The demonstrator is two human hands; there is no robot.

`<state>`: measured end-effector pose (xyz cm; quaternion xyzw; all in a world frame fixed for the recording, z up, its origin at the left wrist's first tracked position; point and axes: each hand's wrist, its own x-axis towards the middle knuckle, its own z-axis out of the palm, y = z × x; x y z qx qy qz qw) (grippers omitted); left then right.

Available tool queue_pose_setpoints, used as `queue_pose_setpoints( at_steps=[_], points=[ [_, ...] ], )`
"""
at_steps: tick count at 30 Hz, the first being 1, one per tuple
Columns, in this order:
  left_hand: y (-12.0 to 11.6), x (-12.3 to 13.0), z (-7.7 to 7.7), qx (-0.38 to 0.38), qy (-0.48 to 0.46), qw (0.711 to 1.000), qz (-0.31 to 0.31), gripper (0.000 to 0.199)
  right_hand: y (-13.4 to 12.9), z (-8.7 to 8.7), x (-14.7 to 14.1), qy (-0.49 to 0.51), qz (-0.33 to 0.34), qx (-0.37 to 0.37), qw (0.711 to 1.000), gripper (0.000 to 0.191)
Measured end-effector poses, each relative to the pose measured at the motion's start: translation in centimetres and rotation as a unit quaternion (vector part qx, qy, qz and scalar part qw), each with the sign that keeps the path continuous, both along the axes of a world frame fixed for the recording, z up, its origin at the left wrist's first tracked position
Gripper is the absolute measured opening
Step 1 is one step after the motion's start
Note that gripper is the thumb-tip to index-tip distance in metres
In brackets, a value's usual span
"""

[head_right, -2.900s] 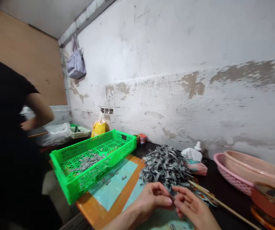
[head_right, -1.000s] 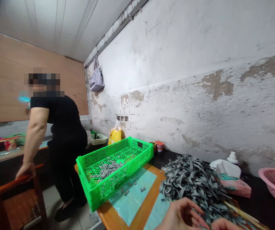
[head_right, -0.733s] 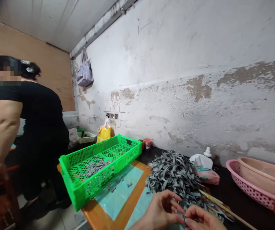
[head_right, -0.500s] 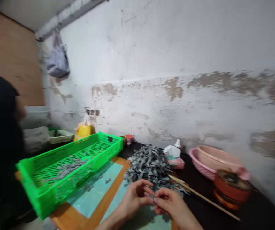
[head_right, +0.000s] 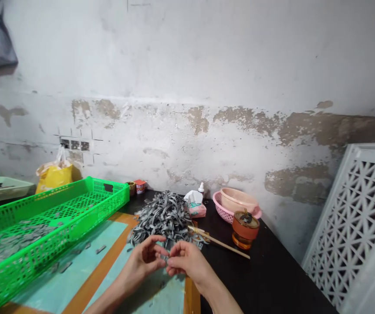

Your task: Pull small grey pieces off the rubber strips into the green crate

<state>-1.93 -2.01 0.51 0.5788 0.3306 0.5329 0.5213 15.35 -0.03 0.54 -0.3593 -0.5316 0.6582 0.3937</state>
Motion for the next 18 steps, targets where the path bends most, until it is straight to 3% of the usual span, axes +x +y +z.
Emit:
queue_pose_setpoints(
  at_steps=[6,18],
  points=[
    [-0.3,0.0,0.2,0.037,0.073,0.997,0.001,0.037,-0.1,0.1,-0.3,-0.003,-0.015,0.008,1.000,0.027],
    [-0.4,0.2,0.6,0.037,0.071,0.997,0.017,0.025,0.1,-0.4,-1.2,0.001,-0.061,0.060,0.996,0.028]
  ],
)
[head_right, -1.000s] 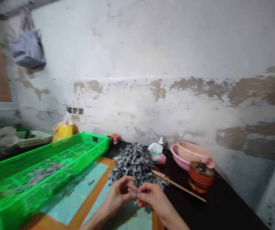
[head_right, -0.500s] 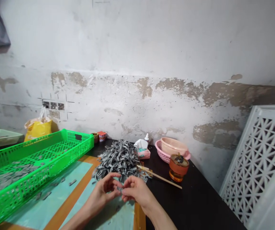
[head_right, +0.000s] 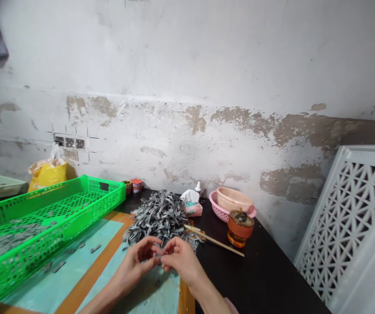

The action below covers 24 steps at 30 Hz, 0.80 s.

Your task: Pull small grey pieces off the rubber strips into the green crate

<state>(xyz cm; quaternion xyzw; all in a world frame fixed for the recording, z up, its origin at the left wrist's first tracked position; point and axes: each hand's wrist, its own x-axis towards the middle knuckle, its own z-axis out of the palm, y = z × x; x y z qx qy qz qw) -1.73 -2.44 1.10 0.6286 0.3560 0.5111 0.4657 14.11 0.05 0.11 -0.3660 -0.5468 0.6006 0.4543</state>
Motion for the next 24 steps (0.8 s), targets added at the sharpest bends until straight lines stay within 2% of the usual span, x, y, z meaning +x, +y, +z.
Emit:
queue_pose_setpoints(
  at_steps=[5,9,18,24],
  points=[
    [0.1,-0.2,0.0,0.033,0.032,0.999,0.028,0.015,0.1,-0.1,0.0,0.037,-0.004,0.006,0.999,0.031],
    [0.5,-0.4,-0.1,0.050,0.048,0.997,0.031,0.014,-0.1,0.5,0.3,0.062,0.009,0.010,0.998,0.034],
    [0.1,-0.5,0.3,0.047,-0.006,0.998,0.040,0.020,-1.7,2.2,0.1,0.113,0.053,-0.016,0.992,0.032],
    [0.0,-0.4,0.6,0.057,-0.007,0.997,0.049,0.017,-2.0,2.2,-0.6,0.119,0.036,0.010,0.992,0.029]
  ],
)
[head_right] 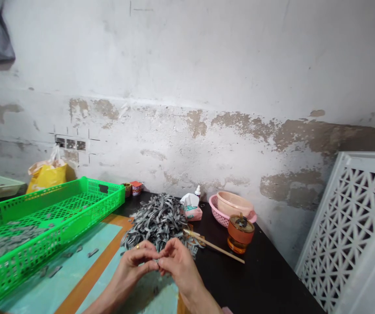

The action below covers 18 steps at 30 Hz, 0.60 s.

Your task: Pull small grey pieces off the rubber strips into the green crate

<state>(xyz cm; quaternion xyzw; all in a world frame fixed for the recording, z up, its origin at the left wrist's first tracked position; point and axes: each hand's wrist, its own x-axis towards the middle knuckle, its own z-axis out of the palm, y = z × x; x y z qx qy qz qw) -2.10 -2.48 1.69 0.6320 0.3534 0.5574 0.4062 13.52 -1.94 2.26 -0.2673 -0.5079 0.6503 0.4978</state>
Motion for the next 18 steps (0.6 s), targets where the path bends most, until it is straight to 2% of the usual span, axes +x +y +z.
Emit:
queue_pose_setpoints(
  at_steps=[6,11,18],
  points=[
    [0.1,0.0,-0.1,-0.021,-0.030,0.999,-0.027,0.021,0.0,-0.4,-0.3,0.010,-0.001,0.038,0.999,0.030],
    [0.2,-0.2,-0.3,-0.022,-0.035,0.998,-0.050,0.022,0.0,-0.5,-0.1,0.028,0.037,0.024,0.999,0.033],
    [0.3,-0.2,-0.7,-0.026,-0.022,0.998,-0.057,0.022,0.3,-1.1,-0.2,0.026,0.033,0.007,0.999,0.040]
  ],
)
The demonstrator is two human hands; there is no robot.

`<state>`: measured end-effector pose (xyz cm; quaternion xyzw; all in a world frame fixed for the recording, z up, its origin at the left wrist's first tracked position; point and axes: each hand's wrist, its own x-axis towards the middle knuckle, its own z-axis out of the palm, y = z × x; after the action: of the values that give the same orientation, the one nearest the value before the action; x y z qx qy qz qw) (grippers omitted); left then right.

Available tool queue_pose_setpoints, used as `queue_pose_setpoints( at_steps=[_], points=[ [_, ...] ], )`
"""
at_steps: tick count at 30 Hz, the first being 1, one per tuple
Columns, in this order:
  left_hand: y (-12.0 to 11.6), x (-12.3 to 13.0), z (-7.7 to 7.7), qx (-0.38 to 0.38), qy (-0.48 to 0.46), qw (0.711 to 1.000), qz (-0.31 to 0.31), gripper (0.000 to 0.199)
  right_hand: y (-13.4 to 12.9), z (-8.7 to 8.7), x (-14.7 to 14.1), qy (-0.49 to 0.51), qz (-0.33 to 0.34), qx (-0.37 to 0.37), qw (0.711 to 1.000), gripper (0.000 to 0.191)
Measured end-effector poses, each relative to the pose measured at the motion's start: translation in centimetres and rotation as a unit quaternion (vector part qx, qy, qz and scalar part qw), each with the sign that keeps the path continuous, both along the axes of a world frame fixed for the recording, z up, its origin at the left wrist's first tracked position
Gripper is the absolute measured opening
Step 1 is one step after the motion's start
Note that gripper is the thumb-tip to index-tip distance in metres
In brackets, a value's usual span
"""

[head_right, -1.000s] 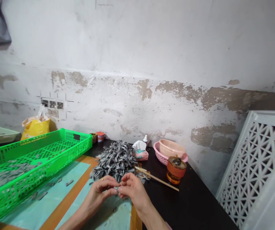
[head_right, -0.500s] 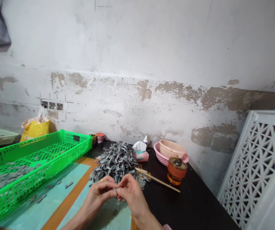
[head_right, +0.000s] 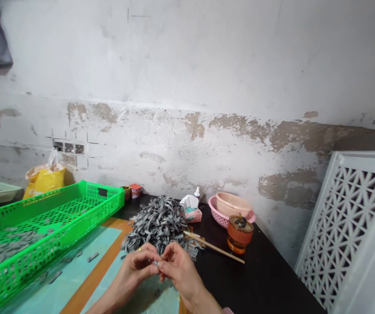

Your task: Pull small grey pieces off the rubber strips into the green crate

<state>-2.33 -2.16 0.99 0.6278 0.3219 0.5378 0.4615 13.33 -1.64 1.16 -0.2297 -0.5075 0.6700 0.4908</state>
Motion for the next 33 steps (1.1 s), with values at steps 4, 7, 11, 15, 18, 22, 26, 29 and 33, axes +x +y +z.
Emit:
queue_pose_setpoints(
  at_steps=[4,7,11,15,18,22,26,29,33],
  points=[
    [0.0,0.0,0.2,0.010,0.012,1.000,0.020,0.022,0.3,-0.2,0.0,-0.007,-0.008,-0.008,1.000,0.043],
    [0.0,-0.2,0.7,0.013,0.028,0.999,0.026,0.023,0.5,-0.1,0.0,-0.028,-0.028,0.002,0.999,0.045],
    [0.0,-0.4,1.2,-0.059,-0.014,0.998,0.016,0.029,0.7,0.3,0.0,-0.055,-0.075,0.045,0.995,0.045],
    [0.0,-0.3,1.4,-0.096,-0.027,0.995,0.019,0.031,0.7,0.4,-0.1,-0.073,-0.085,0.051,0.992,0.042],
    [0.1,-0.2,1.3,-0.083,-0.031,0.996,0.025,0.031,0.7,0.2,-0.3,-0.077,-0.086,0.048,0.992,0.038],
    [0.5,-0.1,0.6,-0.051,-0.026,0.997,0.055,0.025,1.0,-0.2,-0.5,-0.086,-0.096,0.030,0.991,0.033],
    [1.1,-0.2,-0.2,-0.027,0.008,0.996,0.079,0.023,1.2,-0.3,-0.3,-0.109,-0.116,0.024,0.987,0.028],
    [1.1,-0.3,0.0,-0.041,0.004,0.996,0.074,0.025,1.3,-0.1,-0.1,-0.114,-0.125,0.038,0.985,0.027],
    [0.7,-0.1,0.7,-0.074,-0.015,0.996,0.039,0.029,1.6,-0.2,0.1,-0.116,-0.140,0.048,0.982,0.030]
  ],
)
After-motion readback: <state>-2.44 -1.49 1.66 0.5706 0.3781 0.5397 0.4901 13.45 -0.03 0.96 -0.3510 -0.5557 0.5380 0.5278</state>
